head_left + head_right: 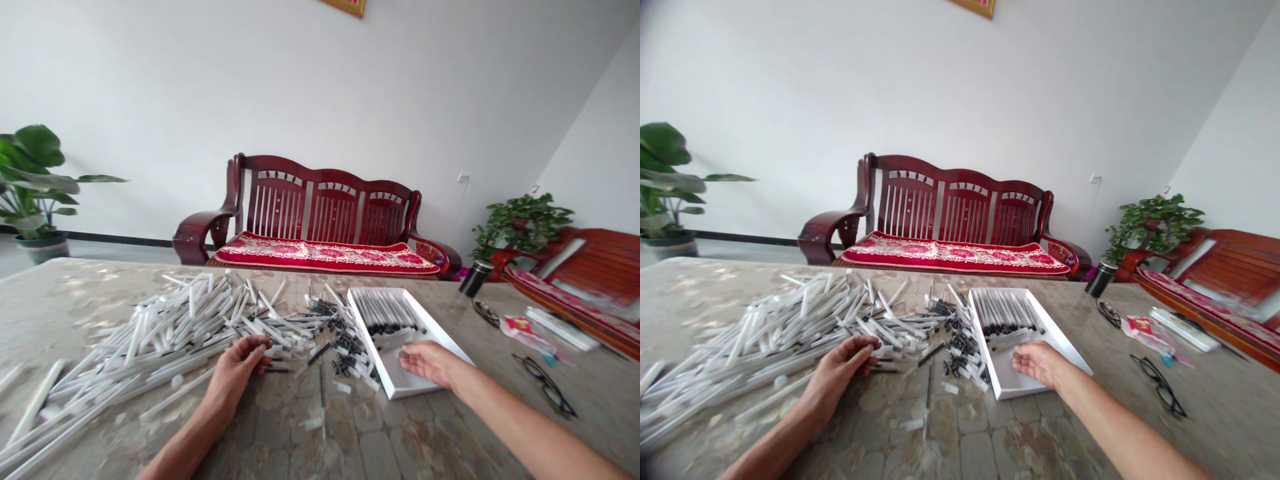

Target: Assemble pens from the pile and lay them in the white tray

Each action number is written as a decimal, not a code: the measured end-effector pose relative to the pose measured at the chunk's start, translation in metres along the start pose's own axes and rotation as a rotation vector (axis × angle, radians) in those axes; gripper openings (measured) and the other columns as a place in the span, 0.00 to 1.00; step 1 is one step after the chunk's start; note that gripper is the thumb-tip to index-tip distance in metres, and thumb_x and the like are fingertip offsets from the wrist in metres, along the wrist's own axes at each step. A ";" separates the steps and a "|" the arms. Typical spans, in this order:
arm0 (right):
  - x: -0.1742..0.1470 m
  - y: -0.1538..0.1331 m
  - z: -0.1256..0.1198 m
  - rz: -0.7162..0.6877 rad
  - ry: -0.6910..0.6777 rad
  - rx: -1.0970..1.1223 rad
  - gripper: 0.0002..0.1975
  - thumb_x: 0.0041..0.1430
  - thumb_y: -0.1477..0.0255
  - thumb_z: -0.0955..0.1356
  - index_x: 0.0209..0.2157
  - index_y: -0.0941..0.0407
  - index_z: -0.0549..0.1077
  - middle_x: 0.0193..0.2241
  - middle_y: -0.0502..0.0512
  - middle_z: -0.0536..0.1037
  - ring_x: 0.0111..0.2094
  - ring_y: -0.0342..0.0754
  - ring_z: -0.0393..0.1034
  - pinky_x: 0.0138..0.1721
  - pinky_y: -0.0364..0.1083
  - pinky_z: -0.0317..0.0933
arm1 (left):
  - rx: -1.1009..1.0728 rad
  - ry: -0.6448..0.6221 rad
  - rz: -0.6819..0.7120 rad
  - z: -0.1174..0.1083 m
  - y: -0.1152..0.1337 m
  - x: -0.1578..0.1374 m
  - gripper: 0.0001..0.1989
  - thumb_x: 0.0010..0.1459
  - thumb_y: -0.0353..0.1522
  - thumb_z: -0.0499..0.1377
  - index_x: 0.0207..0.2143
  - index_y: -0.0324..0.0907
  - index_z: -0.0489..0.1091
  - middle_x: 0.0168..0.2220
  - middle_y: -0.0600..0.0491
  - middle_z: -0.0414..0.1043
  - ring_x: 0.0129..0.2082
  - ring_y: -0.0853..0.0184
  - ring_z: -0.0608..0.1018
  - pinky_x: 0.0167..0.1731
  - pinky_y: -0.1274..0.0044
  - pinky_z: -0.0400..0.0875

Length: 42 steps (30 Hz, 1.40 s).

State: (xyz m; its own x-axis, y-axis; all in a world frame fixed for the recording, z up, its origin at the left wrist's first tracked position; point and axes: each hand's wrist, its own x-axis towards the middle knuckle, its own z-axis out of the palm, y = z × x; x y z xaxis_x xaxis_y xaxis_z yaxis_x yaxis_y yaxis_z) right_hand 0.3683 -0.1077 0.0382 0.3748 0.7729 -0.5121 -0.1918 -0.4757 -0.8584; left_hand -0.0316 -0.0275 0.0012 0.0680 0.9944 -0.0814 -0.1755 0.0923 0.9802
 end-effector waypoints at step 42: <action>0.046 0.006 -0.031 -0.531 0.403 -1.201 0.23 0.51 0.75 0.66 0.51 0.57 0.71 0.48 0.58 0.76 0.43 0.47 0.75 0.42 0.41 0.64 | 0.046 0.028 -0.005 0.000 0.006 -0.003 0.27 0.33 0.50 0.69 0.32 0.39 0.74 0.32 0.51 0.77 0.26 0.67 0.75 0.24 0.78 0.68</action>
State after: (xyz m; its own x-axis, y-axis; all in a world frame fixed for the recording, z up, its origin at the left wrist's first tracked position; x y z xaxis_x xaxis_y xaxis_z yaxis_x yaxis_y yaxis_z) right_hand 0.4122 -0.0877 0.0098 0.4304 0.8983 0.0881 0.8744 -0.3907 -0.2878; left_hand -0.0323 -0.0301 0.0070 0.0412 0.9951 -0.0904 -0.1301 0.0950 0.9869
